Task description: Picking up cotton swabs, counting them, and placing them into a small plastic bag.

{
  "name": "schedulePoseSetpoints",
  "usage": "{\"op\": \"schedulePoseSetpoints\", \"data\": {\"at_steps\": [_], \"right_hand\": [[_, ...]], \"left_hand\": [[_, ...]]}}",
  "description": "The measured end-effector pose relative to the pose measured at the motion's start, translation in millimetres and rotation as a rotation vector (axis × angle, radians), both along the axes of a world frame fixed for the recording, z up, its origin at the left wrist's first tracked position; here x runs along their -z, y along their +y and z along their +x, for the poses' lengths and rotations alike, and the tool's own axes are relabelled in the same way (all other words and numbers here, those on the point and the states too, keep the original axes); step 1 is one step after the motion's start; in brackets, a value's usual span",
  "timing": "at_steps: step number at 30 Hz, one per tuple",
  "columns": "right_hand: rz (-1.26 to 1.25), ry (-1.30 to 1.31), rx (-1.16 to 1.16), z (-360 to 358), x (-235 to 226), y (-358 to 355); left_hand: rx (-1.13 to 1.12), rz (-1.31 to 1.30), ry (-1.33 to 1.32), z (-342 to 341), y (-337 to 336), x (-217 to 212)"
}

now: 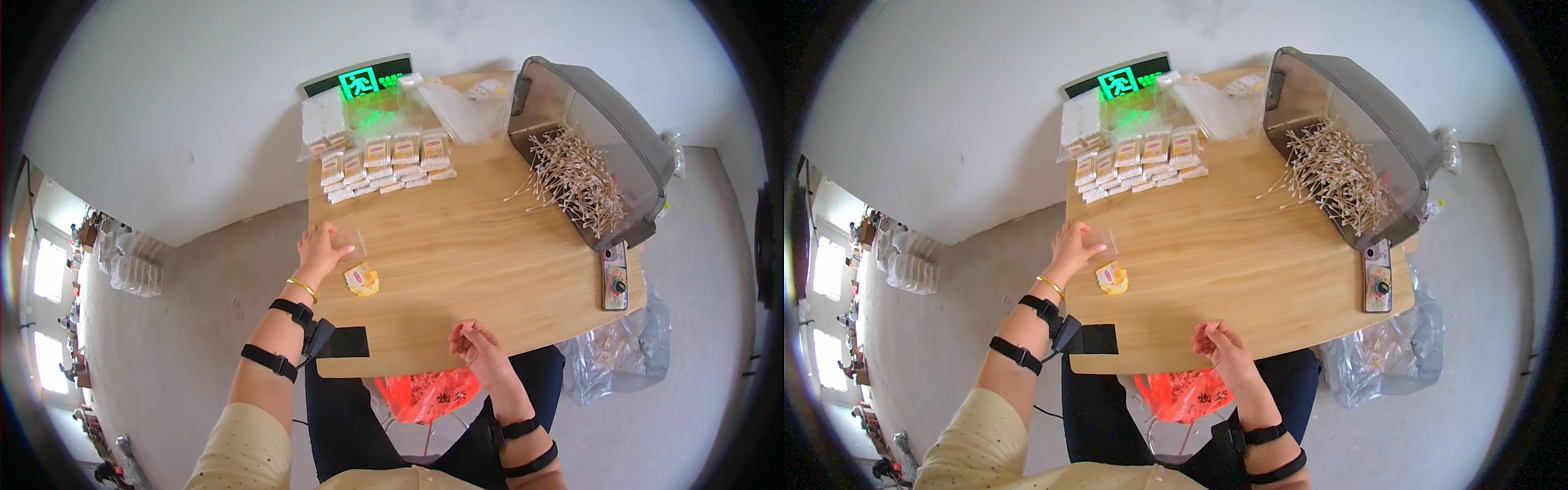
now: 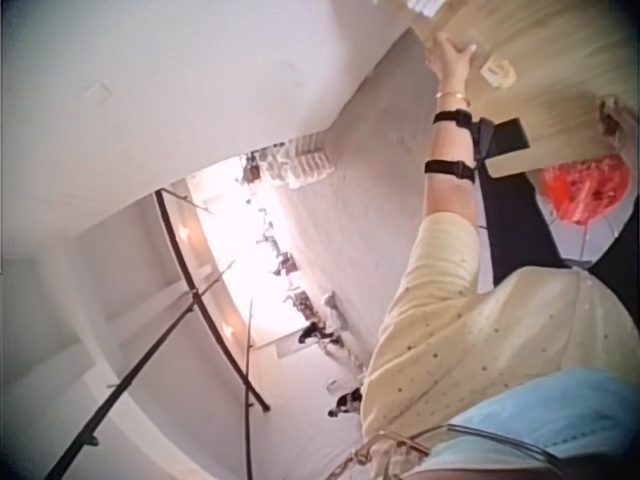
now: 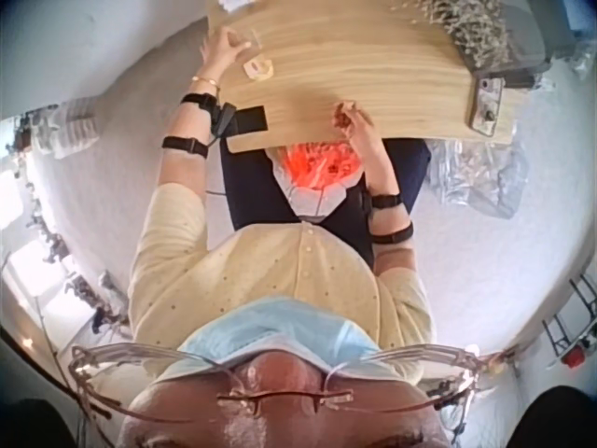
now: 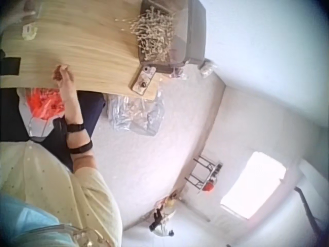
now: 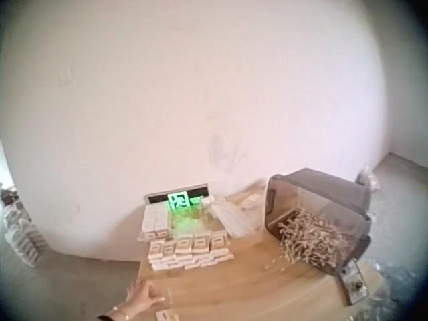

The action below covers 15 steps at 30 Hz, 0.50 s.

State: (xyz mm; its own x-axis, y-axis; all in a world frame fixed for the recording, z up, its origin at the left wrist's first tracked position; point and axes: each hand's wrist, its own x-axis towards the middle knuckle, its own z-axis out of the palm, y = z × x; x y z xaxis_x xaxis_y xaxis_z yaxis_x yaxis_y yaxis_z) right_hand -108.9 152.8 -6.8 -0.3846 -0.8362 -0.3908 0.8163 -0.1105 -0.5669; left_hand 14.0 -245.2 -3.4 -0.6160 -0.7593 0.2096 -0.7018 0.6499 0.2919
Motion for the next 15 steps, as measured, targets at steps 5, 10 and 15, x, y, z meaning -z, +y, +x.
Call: {"op": "schedulePoseSetpoints", "data": {"at_steps": [5, 10, 15], "right_hand": [[0.009, 0.03, 0.028, 2, 2, 0], [0.024, 0.05, 0.007, 5, -4, -4], [0.097, 0.365, -0.016, 5, -25, -6]], "left_hand": [[0.018, 0.473, -0.099, -8, -6, -19], [0.105, 0.438, 0.244, -8, 11, -36], [0.218, 1.023, 0.704, 2, 94, -98]]}}
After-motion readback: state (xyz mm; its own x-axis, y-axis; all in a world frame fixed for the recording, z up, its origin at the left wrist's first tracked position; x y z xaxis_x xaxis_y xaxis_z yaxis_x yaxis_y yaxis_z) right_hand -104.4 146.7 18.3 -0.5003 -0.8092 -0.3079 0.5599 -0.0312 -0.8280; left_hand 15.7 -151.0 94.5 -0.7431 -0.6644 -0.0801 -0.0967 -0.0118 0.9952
